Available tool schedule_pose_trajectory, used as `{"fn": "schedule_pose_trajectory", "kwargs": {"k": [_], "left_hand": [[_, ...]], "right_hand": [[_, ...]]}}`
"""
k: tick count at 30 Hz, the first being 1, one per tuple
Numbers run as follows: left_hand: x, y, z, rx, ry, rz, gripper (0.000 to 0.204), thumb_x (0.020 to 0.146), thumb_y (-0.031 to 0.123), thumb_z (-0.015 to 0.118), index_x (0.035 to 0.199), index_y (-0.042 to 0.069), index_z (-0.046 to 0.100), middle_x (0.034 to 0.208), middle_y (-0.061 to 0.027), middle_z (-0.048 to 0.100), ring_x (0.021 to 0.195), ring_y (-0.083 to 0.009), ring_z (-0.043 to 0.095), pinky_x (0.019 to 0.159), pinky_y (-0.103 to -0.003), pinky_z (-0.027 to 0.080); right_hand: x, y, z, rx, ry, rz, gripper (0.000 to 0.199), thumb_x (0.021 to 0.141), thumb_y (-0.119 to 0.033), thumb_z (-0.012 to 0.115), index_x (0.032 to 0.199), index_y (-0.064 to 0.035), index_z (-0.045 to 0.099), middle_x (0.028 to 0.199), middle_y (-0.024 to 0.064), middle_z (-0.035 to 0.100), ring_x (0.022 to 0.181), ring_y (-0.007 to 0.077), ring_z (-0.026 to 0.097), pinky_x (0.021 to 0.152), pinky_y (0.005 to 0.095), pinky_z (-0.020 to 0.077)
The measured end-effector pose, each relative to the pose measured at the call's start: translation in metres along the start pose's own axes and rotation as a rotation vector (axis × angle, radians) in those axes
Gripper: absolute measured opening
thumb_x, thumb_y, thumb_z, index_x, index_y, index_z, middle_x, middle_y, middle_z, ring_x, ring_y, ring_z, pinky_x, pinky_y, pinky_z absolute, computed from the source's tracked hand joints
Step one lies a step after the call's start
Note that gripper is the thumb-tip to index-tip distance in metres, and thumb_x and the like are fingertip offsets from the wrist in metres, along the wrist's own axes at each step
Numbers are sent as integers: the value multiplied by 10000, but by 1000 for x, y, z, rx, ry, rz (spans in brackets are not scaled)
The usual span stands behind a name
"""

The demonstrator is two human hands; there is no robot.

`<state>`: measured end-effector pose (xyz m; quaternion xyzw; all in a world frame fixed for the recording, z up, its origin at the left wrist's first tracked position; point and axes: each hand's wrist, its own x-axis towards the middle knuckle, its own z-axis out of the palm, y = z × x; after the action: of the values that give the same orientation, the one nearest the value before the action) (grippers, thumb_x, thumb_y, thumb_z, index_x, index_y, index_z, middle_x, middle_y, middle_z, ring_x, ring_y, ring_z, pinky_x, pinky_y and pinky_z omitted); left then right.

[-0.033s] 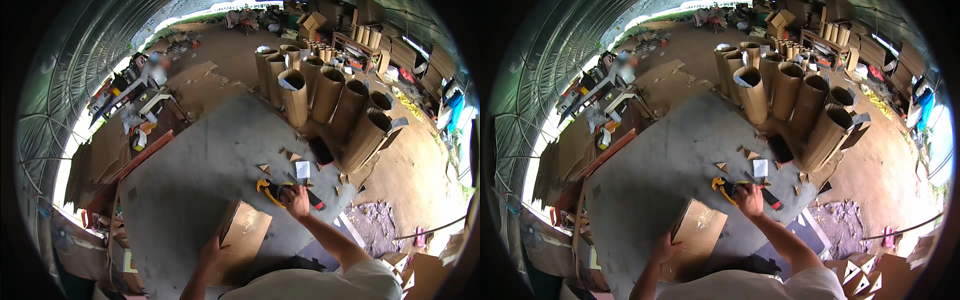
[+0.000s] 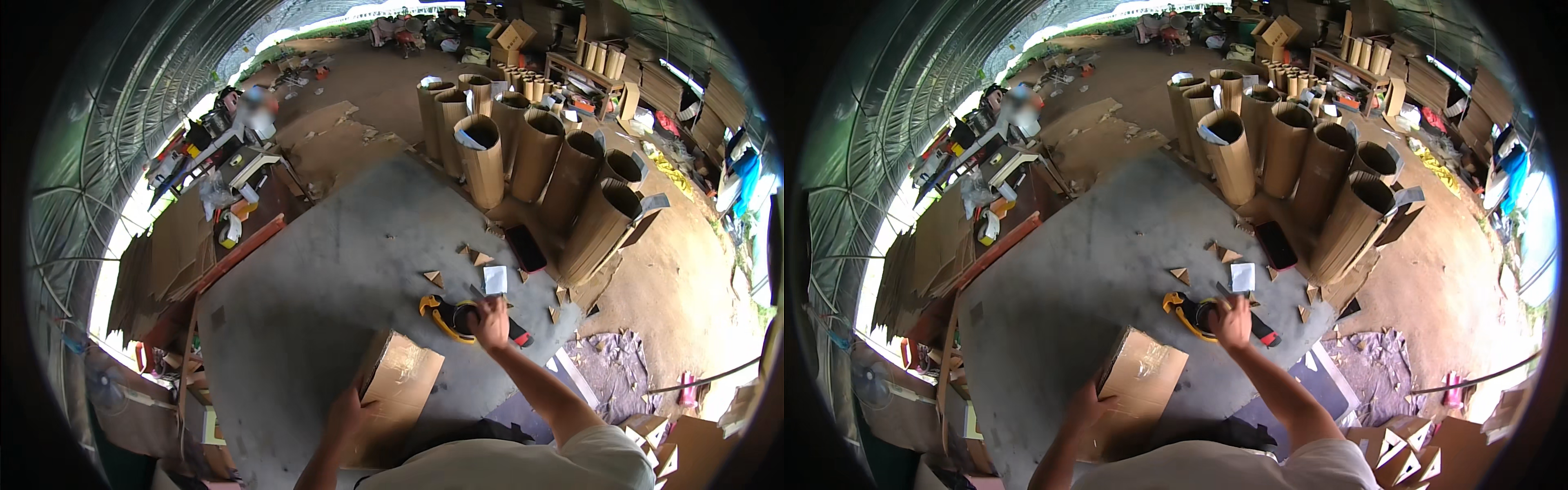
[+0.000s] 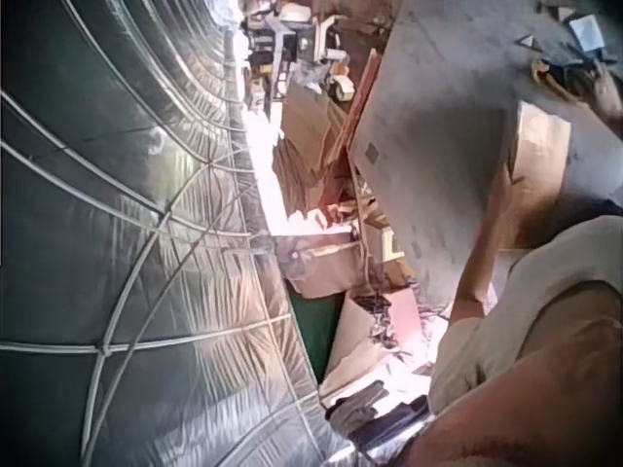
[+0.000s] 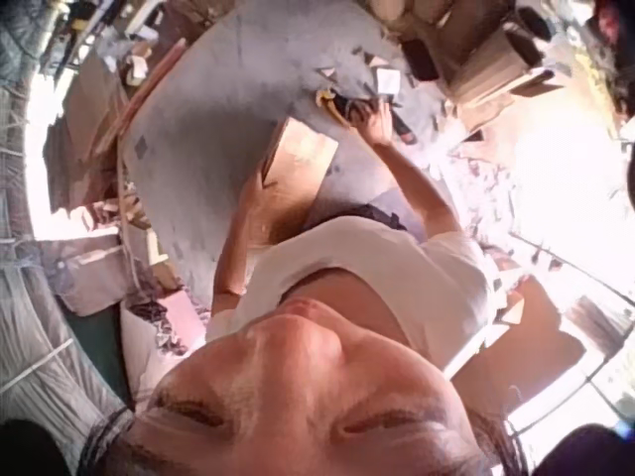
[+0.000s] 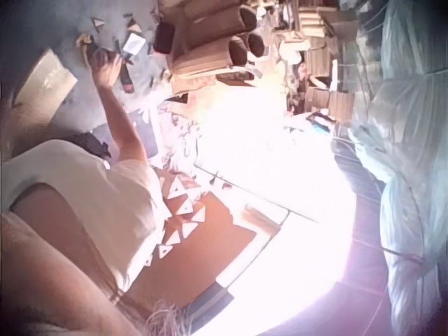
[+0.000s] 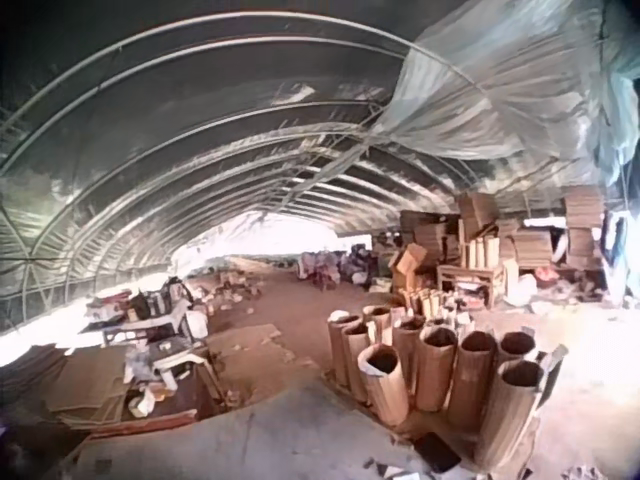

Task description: The person assembles a small cardboard box by folding flaps and sealing them with a tape gun, then attaches a shipping label. They cut a larger cardboard sheet into pieces using a utility knife, roll the pieces into cylindrical tubes, and tape them. The person repeats the process to assemble another small box.

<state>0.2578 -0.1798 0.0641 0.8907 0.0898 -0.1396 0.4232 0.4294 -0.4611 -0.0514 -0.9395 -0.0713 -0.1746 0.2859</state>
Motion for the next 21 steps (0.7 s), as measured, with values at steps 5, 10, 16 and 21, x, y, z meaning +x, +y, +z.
{"fn": "schedule_pose_trajectory", "kwargs": {"k": [5,10,16,21], "left_hand": [[29,13,14,263,116,-84,693,691,373,691,1257,90,408,1063,-164,591,965,-336,565,816,-390,453],[39,13,13,319,116,-141,714,729,497,616,1296,132,381,1093,-145,583,962,-321,573,815,-383,448],[15,-10,-3,350,128,-184,638,774,493,561,1320,232,360,1074,-107,597,953,-310,577,812,-378,451],[-31,-38,-26,239,146,-201,547,800,382,571,1285,182,418,1063,-136,598,953,-301,580,794,-362,460]], "right_hand": [[73,49,32,-433,-74,479,715,630,-349,649,1229,-39,409,1165,140,411,1070,274,406,828,389,417],[102,61,60,-573,-249,545,608,731,-344,580,1225,-43,394,1122,120,455,1052,252,447,814,372,445],[101,100,60,10,-99,512,291,842,-245,498,1062,-58,542,819,177,628,725,325,627,616,381,506],[35,-47,-37,411,-12,-65,340,631,85,535,950,-22,584,772,186,619,704,379,593,620,362,491]]}}
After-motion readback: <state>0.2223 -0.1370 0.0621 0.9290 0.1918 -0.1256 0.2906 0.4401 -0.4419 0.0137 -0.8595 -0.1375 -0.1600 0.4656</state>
